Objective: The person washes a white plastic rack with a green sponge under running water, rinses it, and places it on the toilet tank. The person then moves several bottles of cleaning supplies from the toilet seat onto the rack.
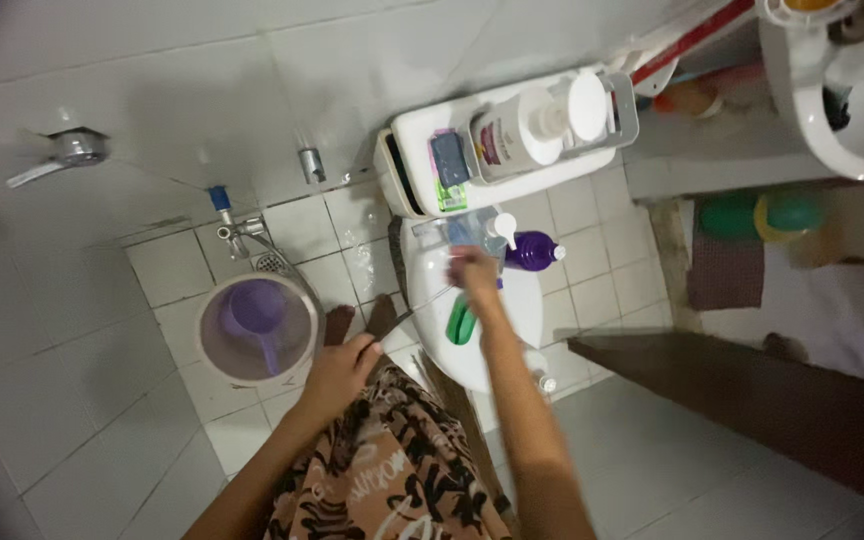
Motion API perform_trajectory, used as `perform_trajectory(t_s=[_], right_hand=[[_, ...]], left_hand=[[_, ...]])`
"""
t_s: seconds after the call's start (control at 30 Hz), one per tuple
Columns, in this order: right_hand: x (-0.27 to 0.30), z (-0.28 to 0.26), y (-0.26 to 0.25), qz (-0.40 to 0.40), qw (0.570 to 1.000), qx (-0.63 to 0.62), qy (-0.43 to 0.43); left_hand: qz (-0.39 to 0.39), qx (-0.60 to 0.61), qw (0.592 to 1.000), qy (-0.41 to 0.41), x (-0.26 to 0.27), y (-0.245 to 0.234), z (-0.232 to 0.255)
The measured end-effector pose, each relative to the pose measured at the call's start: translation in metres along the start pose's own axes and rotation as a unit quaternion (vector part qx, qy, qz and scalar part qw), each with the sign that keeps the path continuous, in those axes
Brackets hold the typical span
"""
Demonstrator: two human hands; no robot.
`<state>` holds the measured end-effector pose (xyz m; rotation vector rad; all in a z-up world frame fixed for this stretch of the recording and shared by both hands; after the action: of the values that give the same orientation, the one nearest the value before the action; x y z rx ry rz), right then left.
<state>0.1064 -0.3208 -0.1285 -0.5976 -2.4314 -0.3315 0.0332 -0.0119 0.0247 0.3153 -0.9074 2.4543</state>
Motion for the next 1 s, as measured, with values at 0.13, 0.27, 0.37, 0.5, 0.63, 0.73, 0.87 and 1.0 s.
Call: perform_trajectory(t_s=[0.13, 0.27, 0.37, 0.5, 0.63, 0.73, 0.87, 1.0], right_hand=[[-0.010, 0.074, 0.020, -0.036, 0.987, -0.153, 0.020], [-0.011, 0.029, 0.015, 0.003, 0.995, -0.095, 0.025], [0.009, -0.040, 0.001, 0.109, 0.979, 0.130, -0.113], [0.042, -0.111, 0.005, 0.228, 0.839, 0.320, -0.377], [0.032, -0.116, 0.012, 0.237, 0.777, 0.394, -0.430], [0.008, -0.104, 0.002, 0.191, 0.829, 0.314, -0.421], [-0.046, -0.041, -0.031, 0.134, 0.988, -0.002, -0.081], [-0.070, -0.019, -0.042, 0.117, 0.989, -0.073, -0.045]], left_hand=[[-0.079, -0.026, 0.997, -0.005, -0.011, 0.016, 0.025], [-0.090, -0.040, 0.995, 0.007, -0.026, 0.018, 0.056], [-0.084, -0.022, 0.996, 0.023, -0.033, 0.016, 0.073], [-0.038, 0.001, 0.998, 0.050, -0.041, 0.009, 0.092], [-0.105, -0.004, 0.994, -0.028, -0.048, 0.017, 0.086], [-0.123, 0.008, 0.990, -0.067, -0.049, 0.020, 0.079], [-0.083, -0.017, 0.996, -0.031, -0.054, 0.019, 0.078], [-0.089, -0.007, 0.996, -0.030, -0.059, 0.033, 0.069]])
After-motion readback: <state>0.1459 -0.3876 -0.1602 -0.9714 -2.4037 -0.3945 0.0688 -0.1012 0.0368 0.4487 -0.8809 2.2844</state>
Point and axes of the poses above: each hand's wrist, its own x-axis away from the middle knuckle, its own y-axis out of the palm, z = x × y, the point moved 7 cm from there along -x, towards the middle knuckle, and after that the axes turned 12 degrees about -x, right-handed, at the moved point
